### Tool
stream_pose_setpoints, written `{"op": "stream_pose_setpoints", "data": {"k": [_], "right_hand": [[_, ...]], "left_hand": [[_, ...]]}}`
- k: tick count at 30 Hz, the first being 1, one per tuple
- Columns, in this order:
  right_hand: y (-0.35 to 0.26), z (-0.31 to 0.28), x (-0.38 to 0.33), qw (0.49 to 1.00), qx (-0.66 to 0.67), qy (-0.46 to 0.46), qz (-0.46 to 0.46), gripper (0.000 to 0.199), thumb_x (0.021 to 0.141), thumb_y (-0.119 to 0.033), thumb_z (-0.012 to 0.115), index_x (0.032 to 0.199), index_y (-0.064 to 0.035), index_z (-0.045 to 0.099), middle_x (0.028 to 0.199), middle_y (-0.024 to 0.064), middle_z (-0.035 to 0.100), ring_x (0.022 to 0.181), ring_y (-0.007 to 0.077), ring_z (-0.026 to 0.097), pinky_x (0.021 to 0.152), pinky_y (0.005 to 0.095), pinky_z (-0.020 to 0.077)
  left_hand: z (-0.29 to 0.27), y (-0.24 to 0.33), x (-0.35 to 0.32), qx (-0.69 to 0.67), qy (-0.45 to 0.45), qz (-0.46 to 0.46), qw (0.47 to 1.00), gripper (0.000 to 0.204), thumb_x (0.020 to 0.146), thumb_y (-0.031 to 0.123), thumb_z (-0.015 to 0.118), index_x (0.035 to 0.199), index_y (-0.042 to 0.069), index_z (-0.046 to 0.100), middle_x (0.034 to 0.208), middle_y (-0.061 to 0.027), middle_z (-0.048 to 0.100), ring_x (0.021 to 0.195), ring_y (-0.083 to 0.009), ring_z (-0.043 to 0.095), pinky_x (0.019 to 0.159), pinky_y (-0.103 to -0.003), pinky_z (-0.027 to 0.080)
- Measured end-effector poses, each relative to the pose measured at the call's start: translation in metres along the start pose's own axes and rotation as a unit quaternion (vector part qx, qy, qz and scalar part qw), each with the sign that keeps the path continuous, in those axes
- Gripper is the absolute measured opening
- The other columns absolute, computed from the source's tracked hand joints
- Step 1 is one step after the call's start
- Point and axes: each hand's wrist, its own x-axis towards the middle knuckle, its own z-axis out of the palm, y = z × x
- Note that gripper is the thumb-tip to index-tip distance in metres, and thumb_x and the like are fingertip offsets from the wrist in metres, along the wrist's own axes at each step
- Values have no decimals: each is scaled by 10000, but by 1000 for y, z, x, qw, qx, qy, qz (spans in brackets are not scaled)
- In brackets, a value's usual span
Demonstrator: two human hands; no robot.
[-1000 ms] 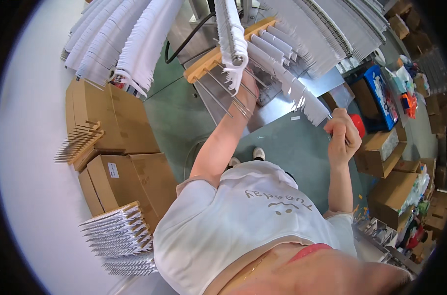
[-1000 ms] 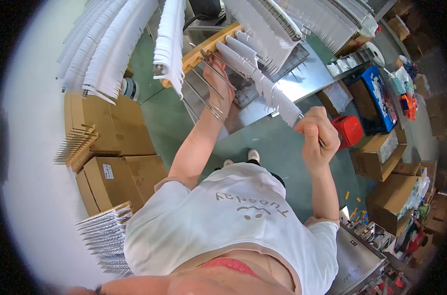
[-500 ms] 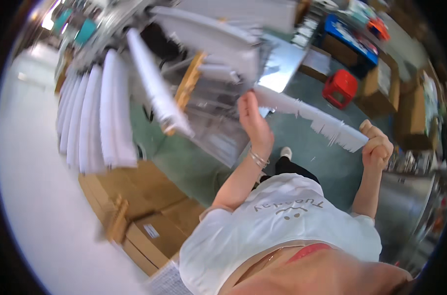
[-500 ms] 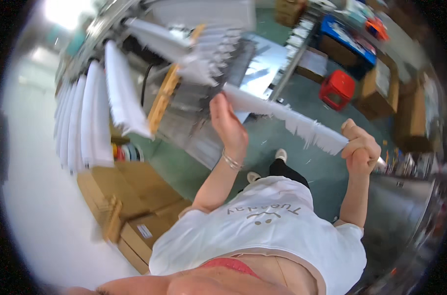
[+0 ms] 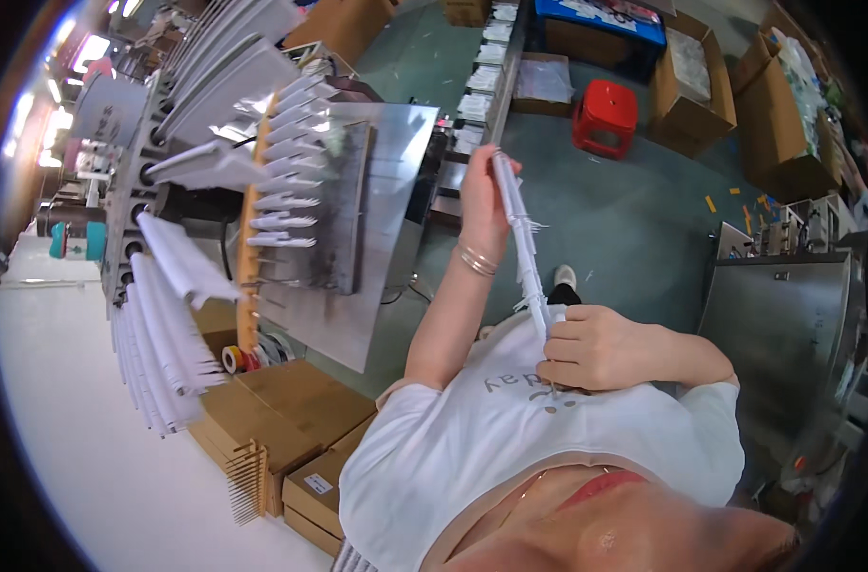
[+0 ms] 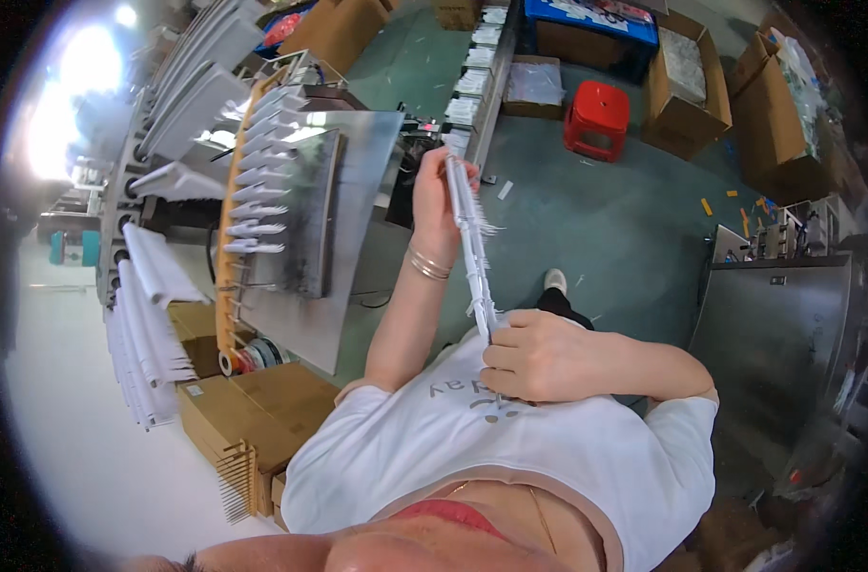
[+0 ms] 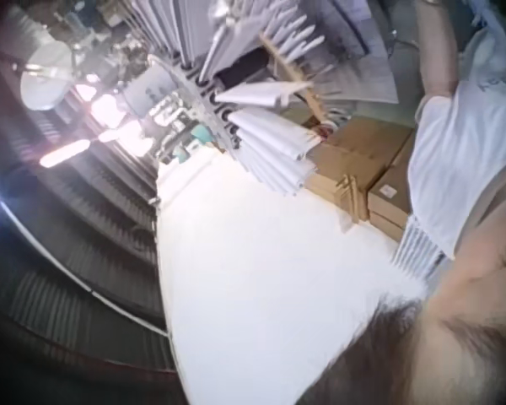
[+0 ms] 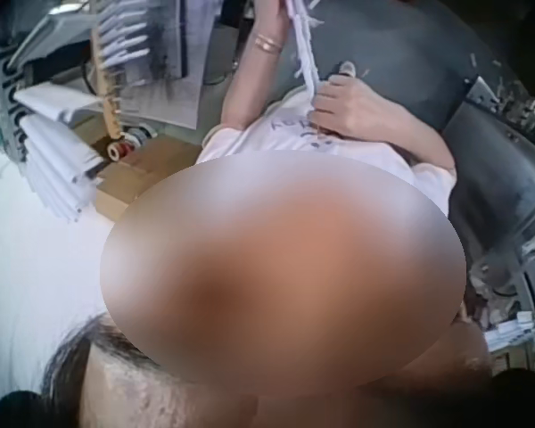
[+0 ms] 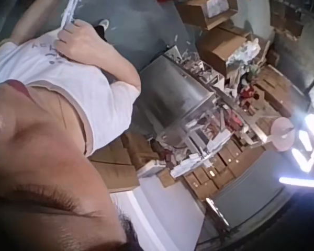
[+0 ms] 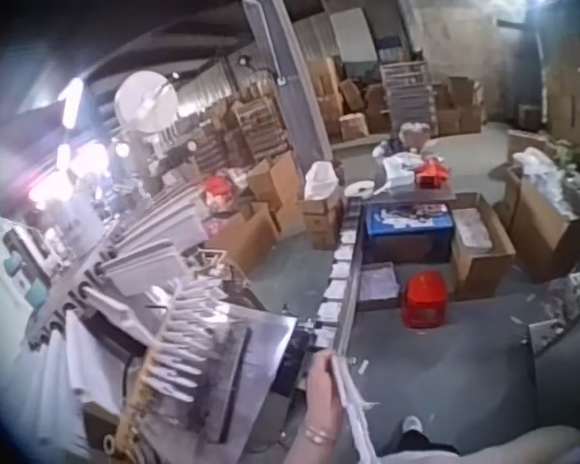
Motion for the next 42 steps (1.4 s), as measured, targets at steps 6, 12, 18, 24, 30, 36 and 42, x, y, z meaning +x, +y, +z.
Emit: {"op": "stream_pose_setpoints", "data": {"k": [6, 12, 18, 24, 30, 36, 42], "right_hand": [[104, -76, -65, 948, 218, 89, 214, 171, 767, -175, 673, 850, -39, 612, 795, 27, 578, 756, 148, 554, 638, 265, 418], [272, -98, -91, 710, 318, 368, 509, 327, 939, -267, 487, 1029, 18, 619, 977, 72, 623, 874, 138, 563, 810, 256, 430], [340, -93, -74, 575, 560, 333, 495, 333, 917, -273, 526, 986, 37, 627, 954, 106, 645, 854, 153, 599, 794, 283, 475], [435, -115, -38, 559, 631, 307, 442, 290, 894, -275, 565, 822, 0, 620, 844, 130, 641, 781, 184, 608, 738, 298, 494], [497, -150, 33, 611, 576, 262, 476, 310, 898, -296, 557, 757, -23, 592, 784, 93, 623, 741, 175, 587, 722, 286, 469], [546, -159, 110, 655, 561, 200, 465, 279, 899, -284, 556, 740, -55, 565, 751, 68, 619, 746, 151, 582, 713, 278, 460], [601, -167, 158, 672, 565, 156, 453, 307, 927, -277, 508, 740, -39, 555, 702, 58, 563, 717, 160, 546, 699, 278, 441]], "left_hand": [[85, -73, 52, -15, -50, -83, 995, 174, 795, 241, 610, 694, 110, 556, 650, -27, 581, 619, -149, 585, 547, -254, 459], [150, -102, 85, -94, -85, -100, 987, 114, 819, 184, 587, 813, 71, 599, 742, -28, 593, 695, -129, 562, 638, -239, 452], [159, -102, 133, -157, -33, -85, 983, 149, 827, 119, 575, 953, 43, 599, 794, -15, 560, 723, -98, 522, 673, -236, 435], [119, -52, 185, 295, -24, 280, 913, 172, 844, 163, 589, 779, 5, 589, 708, -35, 519, 658, -121, 478, 594, -262, 396], [107, 95, 118, 477, -325, -47, 815, 86, 771, 81, 691, 741, 28, 630, 685, -16, 512, 608, -89, 493, 540, -241, 385], [120, 123, 126, 509, -262, 18, 820, 97, 755, 90, 709, 759, 24, 637, 686, -29, 515, 582, -104, 499, 505, -239, 378], [113, 140, 153, 467, -180, 65, 863, 86, 780, 93, 680, 818, 24, 649, 699, -49, 530, 588, -116, 520, 517, -239, 405]]}}
